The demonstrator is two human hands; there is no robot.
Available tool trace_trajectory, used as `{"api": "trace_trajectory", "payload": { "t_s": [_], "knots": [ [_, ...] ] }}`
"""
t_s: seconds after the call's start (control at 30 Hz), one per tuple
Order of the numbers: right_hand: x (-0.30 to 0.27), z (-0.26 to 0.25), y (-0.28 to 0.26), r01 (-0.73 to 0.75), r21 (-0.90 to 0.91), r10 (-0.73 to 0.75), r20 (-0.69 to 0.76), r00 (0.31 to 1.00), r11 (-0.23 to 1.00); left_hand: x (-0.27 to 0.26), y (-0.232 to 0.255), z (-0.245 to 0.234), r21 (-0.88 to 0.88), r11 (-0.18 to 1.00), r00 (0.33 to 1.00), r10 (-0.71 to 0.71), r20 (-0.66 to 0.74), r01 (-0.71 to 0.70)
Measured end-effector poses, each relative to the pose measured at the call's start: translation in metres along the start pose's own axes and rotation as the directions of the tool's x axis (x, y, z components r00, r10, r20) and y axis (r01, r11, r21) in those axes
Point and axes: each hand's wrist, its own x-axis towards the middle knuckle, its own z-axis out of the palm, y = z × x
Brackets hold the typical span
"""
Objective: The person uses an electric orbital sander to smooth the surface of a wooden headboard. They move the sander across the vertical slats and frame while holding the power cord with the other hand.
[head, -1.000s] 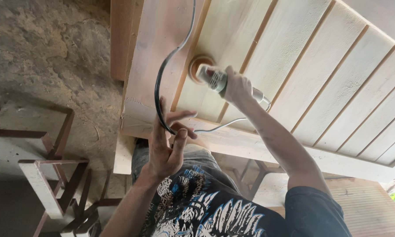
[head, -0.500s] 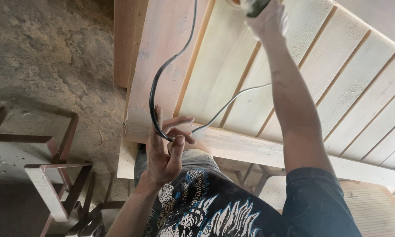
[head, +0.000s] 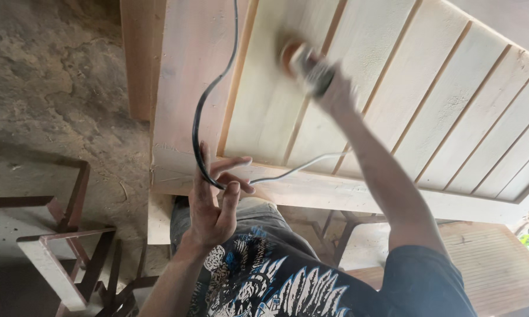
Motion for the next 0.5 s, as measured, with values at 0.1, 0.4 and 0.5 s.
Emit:
{"api": "trace_trajectory", "payload": {
  "t_s": [0.1, 0.4, 0.5],
  "knots": [
    [-0.072, 0.001, 0.059, 0.002, -0.996, -0.036, 0.006, 0.999, -0.091, 0.001, -0.009, 0.012, -0.007, 1.000, 1.000, -0.012, 0.025, 0.012],
    [-0.007, -0.042, -0.002, 0.158, -0.987, -0.420, 0.125, 0.899, 0.043, 0.011, -0.001, 0.030, 0.032, 0.998, 0.997, -0.058, 0.061, 0.056],
    [0.016, -0.048, -0.036, 0.170, -0.984, -0.515, 0.120, 0.849, 0.051, 0.014, 0.002, 0.033, 0.052, 0.999, 0.998, -0.017, 0.066, 0.014]
  ]
}}
